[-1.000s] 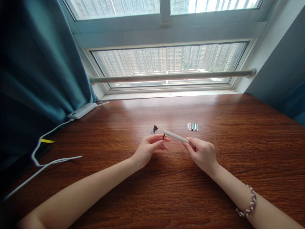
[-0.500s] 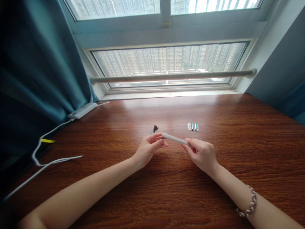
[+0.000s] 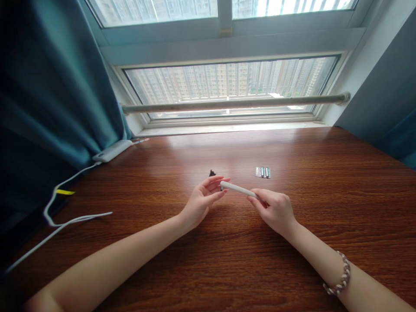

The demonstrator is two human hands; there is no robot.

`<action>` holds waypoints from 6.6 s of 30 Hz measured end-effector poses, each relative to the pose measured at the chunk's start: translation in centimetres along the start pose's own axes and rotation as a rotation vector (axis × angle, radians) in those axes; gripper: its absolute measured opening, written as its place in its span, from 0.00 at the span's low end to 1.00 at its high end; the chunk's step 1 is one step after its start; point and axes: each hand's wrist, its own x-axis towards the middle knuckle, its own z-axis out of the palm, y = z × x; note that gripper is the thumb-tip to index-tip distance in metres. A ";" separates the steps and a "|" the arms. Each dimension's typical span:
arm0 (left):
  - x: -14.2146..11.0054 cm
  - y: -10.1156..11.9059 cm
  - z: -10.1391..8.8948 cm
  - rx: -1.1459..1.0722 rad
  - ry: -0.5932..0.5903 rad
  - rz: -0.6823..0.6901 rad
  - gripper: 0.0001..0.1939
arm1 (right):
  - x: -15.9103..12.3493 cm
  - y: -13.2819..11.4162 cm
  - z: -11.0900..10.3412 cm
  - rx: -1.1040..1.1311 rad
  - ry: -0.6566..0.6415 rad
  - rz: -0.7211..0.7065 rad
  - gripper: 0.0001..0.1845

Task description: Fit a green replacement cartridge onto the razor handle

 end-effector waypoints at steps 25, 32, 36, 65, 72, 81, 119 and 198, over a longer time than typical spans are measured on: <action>-0.1 -0.1 0.0 -0.024 -0.027 0.091 0.25 | 0.0 0.2 0.2 -0.034 -0.057 0.051 0.11; -0.1 0.2 0.2 -0.053 -0.010 0.122 0.28 | 0.0 0.3 0.1 0.034 -0.093 0.031 0.11; -0.1 0.5 0.3 -0.045 0.038 0.139 0.23 | -0.3 0.1 0.2 -0.003 -0.166 -0.018 0.12; -0.9 6.5 1.0 -0.013 0.017 -0.028 0.13 | -1.4 -5.0 0.6 0.300 -0.403 -0.187 0.10; -1.5 5.4 1.2 0.116 -0.120 -0.316 0.12 | -1.4 -4.4 1.5 0.268 -0.319 -0.122 0.06; -1.8 2.1 0.8 0.127 0.015 -0.450 0.10 | -0.9 -4.2 1.1 0.357 -0.074 0.021 0.08; -1.6 -0.7 0.2 0.272 -0.029 0.014 0.17 | 1.1 1.1 -2.4 -0.177 -0.017 -0.267 0.11; -0.7 0.4 -0.2 0.202 0.028 -0.032 0.12 | 0.9 1.4 -1.4 -0.252 0.213 -0.267 0.09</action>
